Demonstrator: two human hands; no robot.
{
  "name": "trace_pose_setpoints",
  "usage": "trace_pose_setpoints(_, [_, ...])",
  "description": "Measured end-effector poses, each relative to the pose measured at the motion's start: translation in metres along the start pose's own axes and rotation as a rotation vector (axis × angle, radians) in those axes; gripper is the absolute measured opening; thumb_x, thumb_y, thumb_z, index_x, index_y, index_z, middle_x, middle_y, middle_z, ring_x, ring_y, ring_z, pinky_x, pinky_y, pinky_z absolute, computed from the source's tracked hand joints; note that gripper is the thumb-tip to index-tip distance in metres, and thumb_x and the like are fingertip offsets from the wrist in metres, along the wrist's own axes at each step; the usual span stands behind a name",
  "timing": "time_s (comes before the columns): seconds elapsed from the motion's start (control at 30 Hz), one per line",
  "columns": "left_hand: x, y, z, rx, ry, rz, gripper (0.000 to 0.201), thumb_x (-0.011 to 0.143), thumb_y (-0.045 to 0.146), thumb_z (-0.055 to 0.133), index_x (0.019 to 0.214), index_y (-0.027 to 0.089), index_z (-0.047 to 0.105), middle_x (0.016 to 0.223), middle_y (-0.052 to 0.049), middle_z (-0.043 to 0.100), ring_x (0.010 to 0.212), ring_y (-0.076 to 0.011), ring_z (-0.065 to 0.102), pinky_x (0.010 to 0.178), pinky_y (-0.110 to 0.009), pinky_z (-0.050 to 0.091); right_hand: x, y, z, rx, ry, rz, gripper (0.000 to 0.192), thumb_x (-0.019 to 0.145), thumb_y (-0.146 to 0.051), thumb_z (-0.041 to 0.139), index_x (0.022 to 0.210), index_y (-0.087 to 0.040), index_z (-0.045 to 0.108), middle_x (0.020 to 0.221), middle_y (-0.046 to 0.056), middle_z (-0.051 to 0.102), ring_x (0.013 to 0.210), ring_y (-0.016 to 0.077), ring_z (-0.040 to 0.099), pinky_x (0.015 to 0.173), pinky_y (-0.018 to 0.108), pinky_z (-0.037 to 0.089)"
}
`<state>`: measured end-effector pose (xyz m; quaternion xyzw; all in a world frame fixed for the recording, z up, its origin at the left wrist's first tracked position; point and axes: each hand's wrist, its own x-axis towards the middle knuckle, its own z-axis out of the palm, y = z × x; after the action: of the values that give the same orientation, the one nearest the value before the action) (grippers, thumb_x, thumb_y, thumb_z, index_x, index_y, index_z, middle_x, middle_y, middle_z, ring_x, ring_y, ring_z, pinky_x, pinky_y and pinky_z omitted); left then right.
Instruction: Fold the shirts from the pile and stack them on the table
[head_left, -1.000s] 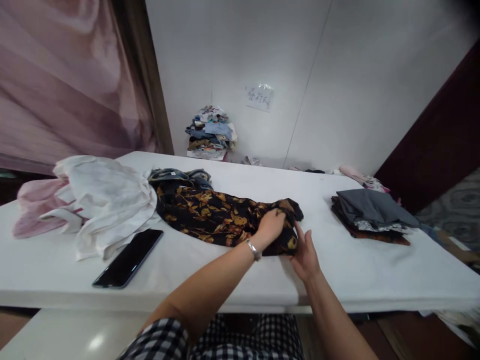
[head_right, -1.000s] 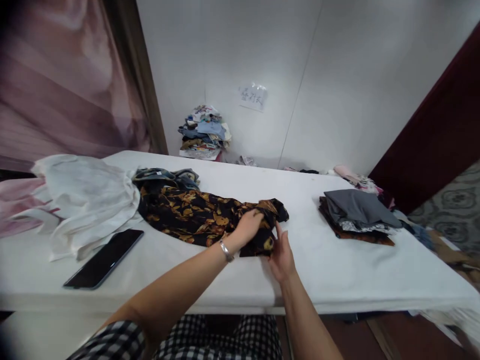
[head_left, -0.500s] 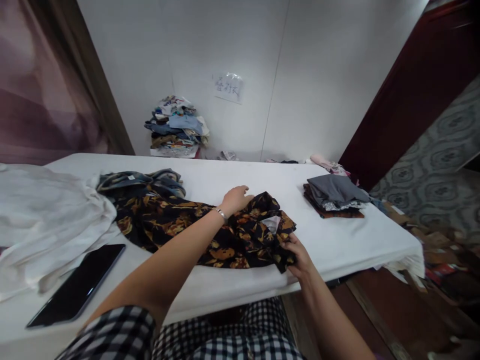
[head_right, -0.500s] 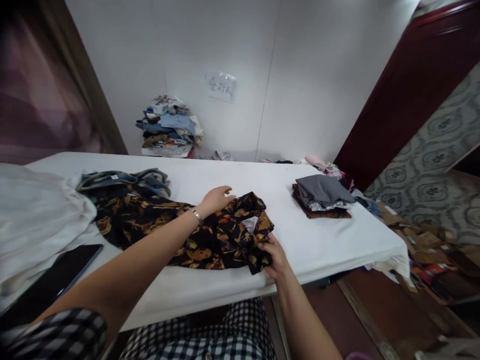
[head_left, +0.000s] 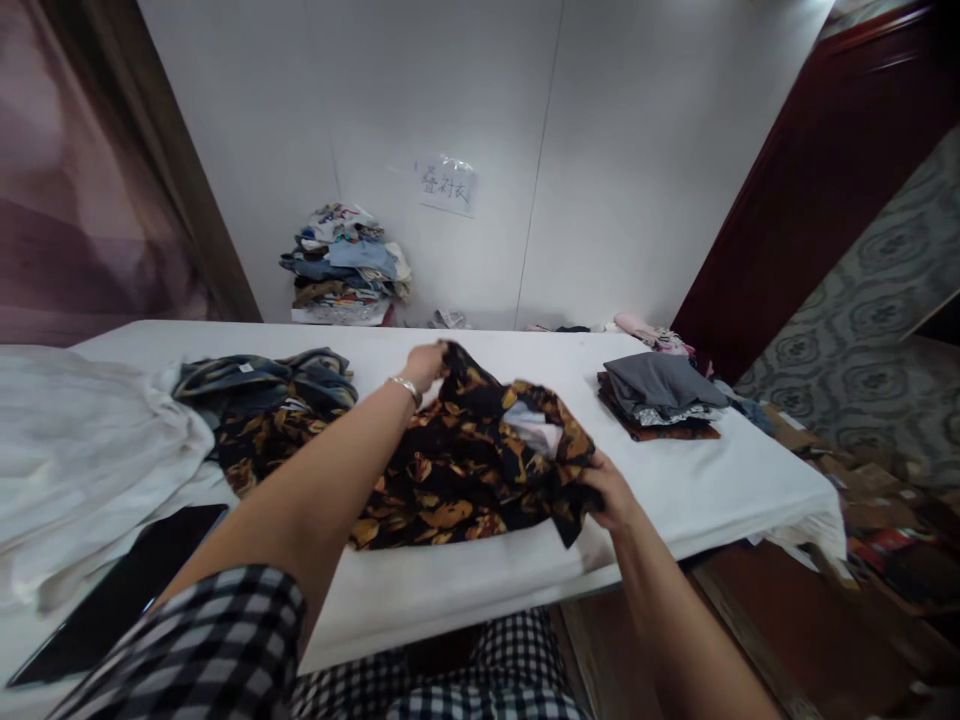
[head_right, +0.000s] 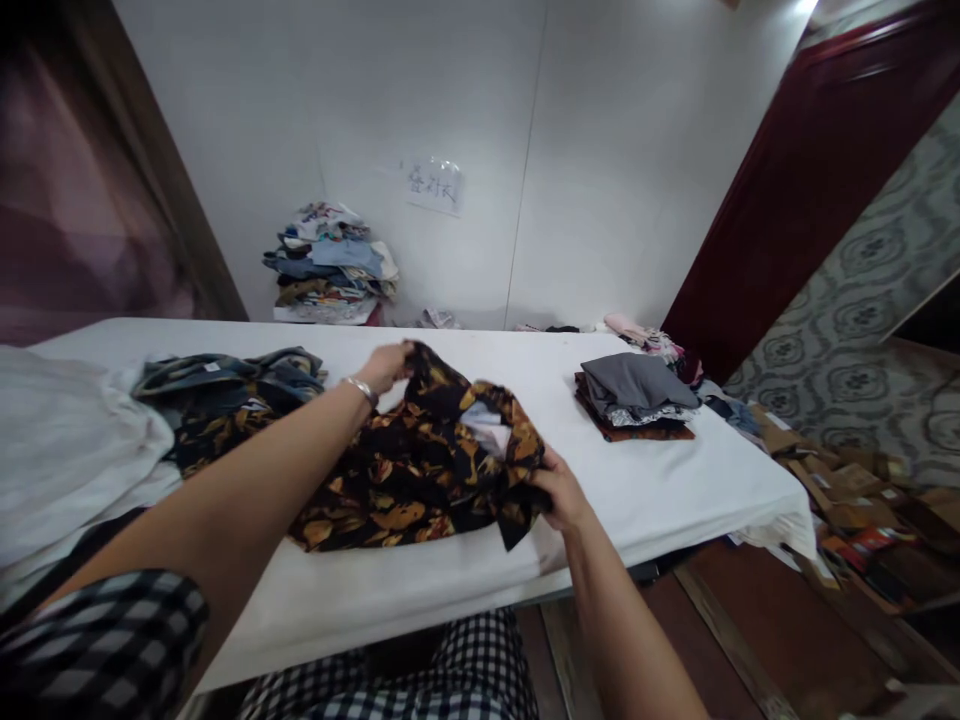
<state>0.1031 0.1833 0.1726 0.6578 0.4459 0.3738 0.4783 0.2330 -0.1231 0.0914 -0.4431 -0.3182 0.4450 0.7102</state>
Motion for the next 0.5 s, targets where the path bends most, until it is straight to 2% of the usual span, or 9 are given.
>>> trace_pose_setpoints(0.07, [0.022, 0.035, -0.017, -0.063, 0.075, 0.068, 0.037, 0.100, 0.031, 0.033, 0.133, 0.020, 0.045, 0.126, -0.011, 0.059, 0.106, -0.0172, 0.061, 0.083, -0.035, 0.055, 0.031, -0.020, -0.008, 0.010, 0.052, -0.114, 0.053, 0.058, -0.016, 0.069, 0.109, -0.029, 0.066, 0.104, -0.001, 0.072, 0.084, 0.0183, 0.068, 0.076, 0.030, 0.054])
trace_pose_setpoints(0.1, [0.031, 0.049, -0.024, -0.079, 0.099, 0.102, 0.038, 0.101, 0.031, 0.029, 0.136, 0.022, 0.041, 0.125, -0.010, 0.060, 0.106, -0.0162, 0.062, 0.083, -0.033, 0.055, 0.049, -0.029, -0.014, 0.011, 0.086, -0.164, 0.057, 0.059, -0.017, 0.069, 0.114, -0.031, 0.064, 0.108, -0.001, 0.071, 0.088, 0.0190, 0.068, 0.078, 0.031, 0.055])
trace_pose_setpoints(0.17, [0.040, 0.063, -0.034, -0.066, 0.097, 0.146, 0.040, 0.100, 0.033, 0.031, 0.138, 0.024, 0.039, 0.119, -0.008, 0.064, 0.102, -0.0156, 0.064, 0.082, -0.032, 0.055, 0.086, -0.039, -0.027, -0.017, 0.176, -0.226, 0.055, 0.062, -0.023, 0.066, 0.116, -0.031, 0.061, 0.108, -0.001, 0.071, 0.092, 0.0206, 0.067, 0.080, 0.034, 0.055])
trace_pose_setpoints(0.2, [0.041, 0.062, -0.038, -0.036, 0.082, 0.151, 0.041, 0.098, 0.035, 0.036, 0.137, 0.023, 0.040, 0.116, -0.009, 0.066, 0.099, -0.0165, 0.065, 0.082, -0.034, 0.055, 0.102, -0.041, -0.036, -0.041, 0.250, -0.228, 0.050, 0.064, -0.027, 0.064, 0.114, -0.030, 0.060, 0.104, 0.001, 0.071, 0.092, 0.0213, 0.067, 0.080, 0.036, 0.055])
trace_pose_setpoints(0.27, [0.036, 0.047, -0.045, 0.052, 0.048, 0.147, 0.044, 0.093, 0.038, 0.046, 0.132, 0.019, 0.048, 0.112, -0.010, 0.068, 0.096, -0.0187, 0.065, 0.083, -0.036, 0.053, 0.122, -0.034, -0.055, -0.092, 0.415, -0.173, 0.042, 0.069, -0.036, 0.061, 0.109, -0.026, 0.060, 0.097, 0.003, 0.072, 0.089, 0.0227, 0.067, 0.076, 0.039, 0.056])
trace_pose_setpoints(0.33, [0.023, 0.021, -0.054, 0.152, 0.026, 0.146, 0.040, 0.086, 0.038, 0.055, 0.118, 0.015, 0.060, 0.107, -0.011, 0.070, 0.097, -0.0215, 0.064, 0.088, -0.037, 0.051, 0.126, -0.019, -0.076, -0.112, 0.525, -0.064, 0.040, 0.072, -0.042, 0.060, 0.107, -0.025, 0.058, 0.095, 0.005, 0.070, 0.085, 0.0233, 0.067, 0.072, 0.042, 0.057])
trace_pose_setpoints(0.43, [-0.009, -0.024, -0.071, 0.291, -0.038, 0.162, 0.028, 0.076, 0.041, 0.063, 0.084, 0.016, 0.071, 0.089, -0.007, 0.074, 0.097, -0.0259, 0.063, 0.095, -0.036, 0.046, 0.108, 0.008, -0.104, -0.149, 0.610, 0.076, 0.045, 0.067, -0.040, 0.066, 0.110, -0.027, 0.057, 0.105, 0.006, 0.067, 0.089, 0.0233, 0.065, 0.072, 0.045, 0.058])
trace_pose_setpoints(0.5, [-0.039, -0.051, -0.082, 0.394, -0.122, 0.193, 0.028, 0.075, 0.045, 0.062, 0.078, 0.020, 0.072, 0.087, -0.005, 0.074, 0.094, -0.0258, 0.064, 0.095, -0.035, 0.045, 0.091, 0.022, -0.115, -0.266, 0.674, 0.047, 0.049, 0.063, -0.035, 0.070, 0.110, -0.028, 0.058, 0.115, 0.006, 0.064, 0.100, 0.0241, 0.063, 0.077, 0.045, 0.057])
